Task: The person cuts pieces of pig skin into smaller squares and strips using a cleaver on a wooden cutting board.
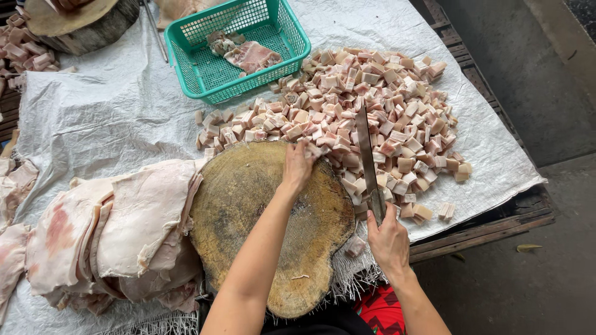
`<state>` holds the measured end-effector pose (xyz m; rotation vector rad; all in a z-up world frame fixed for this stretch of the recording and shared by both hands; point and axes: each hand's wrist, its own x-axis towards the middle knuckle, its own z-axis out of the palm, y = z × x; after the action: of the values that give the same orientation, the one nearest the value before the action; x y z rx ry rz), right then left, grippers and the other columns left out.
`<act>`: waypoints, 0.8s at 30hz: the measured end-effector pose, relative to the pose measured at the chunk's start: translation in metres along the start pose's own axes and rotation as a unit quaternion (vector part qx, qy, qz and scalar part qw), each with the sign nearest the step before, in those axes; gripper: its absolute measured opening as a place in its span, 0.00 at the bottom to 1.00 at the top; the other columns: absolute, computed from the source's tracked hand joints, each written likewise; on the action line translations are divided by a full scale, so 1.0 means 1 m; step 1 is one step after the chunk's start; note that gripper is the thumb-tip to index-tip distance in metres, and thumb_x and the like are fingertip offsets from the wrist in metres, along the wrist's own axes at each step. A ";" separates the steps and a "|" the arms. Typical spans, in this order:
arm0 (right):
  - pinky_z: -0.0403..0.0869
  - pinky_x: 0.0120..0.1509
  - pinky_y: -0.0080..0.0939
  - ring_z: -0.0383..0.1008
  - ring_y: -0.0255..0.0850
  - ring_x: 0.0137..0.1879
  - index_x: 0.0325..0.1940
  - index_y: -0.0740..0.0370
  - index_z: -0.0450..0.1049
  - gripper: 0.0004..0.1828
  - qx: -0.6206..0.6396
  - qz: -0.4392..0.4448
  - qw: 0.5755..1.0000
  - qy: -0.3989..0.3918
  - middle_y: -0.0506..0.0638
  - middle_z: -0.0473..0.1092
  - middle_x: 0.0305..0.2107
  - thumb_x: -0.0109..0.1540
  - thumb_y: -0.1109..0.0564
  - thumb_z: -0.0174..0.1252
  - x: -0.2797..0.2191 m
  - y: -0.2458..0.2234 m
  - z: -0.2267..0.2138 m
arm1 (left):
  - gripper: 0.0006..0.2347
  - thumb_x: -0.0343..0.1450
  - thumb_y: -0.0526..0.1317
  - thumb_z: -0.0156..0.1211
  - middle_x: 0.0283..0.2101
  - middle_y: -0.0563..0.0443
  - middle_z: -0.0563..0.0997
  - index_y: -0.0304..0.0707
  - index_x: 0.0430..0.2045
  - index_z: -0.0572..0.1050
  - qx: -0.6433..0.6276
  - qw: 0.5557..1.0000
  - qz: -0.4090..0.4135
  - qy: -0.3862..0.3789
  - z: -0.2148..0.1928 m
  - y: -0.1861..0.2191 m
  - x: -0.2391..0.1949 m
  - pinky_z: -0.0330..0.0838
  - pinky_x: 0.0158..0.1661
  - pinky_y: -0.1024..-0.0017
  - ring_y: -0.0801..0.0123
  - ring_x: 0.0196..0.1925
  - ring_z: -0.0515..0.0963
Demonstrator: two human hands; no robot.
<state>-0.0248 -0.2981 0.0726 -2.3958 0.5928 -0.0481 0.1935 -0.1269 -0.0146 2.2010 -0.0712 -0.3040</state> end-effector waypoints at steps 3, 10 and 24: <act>0.74 0.26 0.50 0.79 0.49 0.20 0.62 0.67 0.63 0.25 0.049 0.053 0.996 -0.043 0.58 0.73 0.13 0.67 0.48 0.51 -0.006 -0.005 -0.008 | 0.16 0.77 0.37 0.55 0.59 0.39 0.70 0.38 0.61 0.68 -0.148 0.989 -0.011 0.000 0.007 0.022 0.035 0.81 0.52 0.61 0.58 0.52 0.80; 0.71 0.25 0.50 0.77 0.47 0.18 0.61 0.62 0.65 0.26 0.110 0.067 0.988 -0.090 0.56 0.72 0.11 0.64 0.46 0.54 -0.036 -0.023 -0.015 | 0.18 0.73 0.32 0.54 0.58 0.44 0.79 0.42 0.59 0.70 -0.230 0.972 0.036 0.029 -0.035 -0.005 0.008 0.80 0.56 0.66 0.63 0.56 0.81; 0.75 0.31 0.55 0.81 0.54 0.25 0.60 0.62 0.67 0.27 0.010 -0.015 0.984 -0.178 0.62 0.75 0.17 0.65 0.42 0.53 -0.091 -0.046 0.027 | 0.48 0.65 0.64 0.64 0.74 0.33 0.43 0.45 0.73 0.41 0.249 0.926 -0.233 0.163 -0.302 -0.202 -0.239 0.36 0.70 0.45 0.40 0.75 0.40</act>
<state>-0.0831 -0.2119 0.0899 -2.3166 0.3841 0.3523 0.0240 0.2689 0.0451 2.7307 0.6308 -0.1849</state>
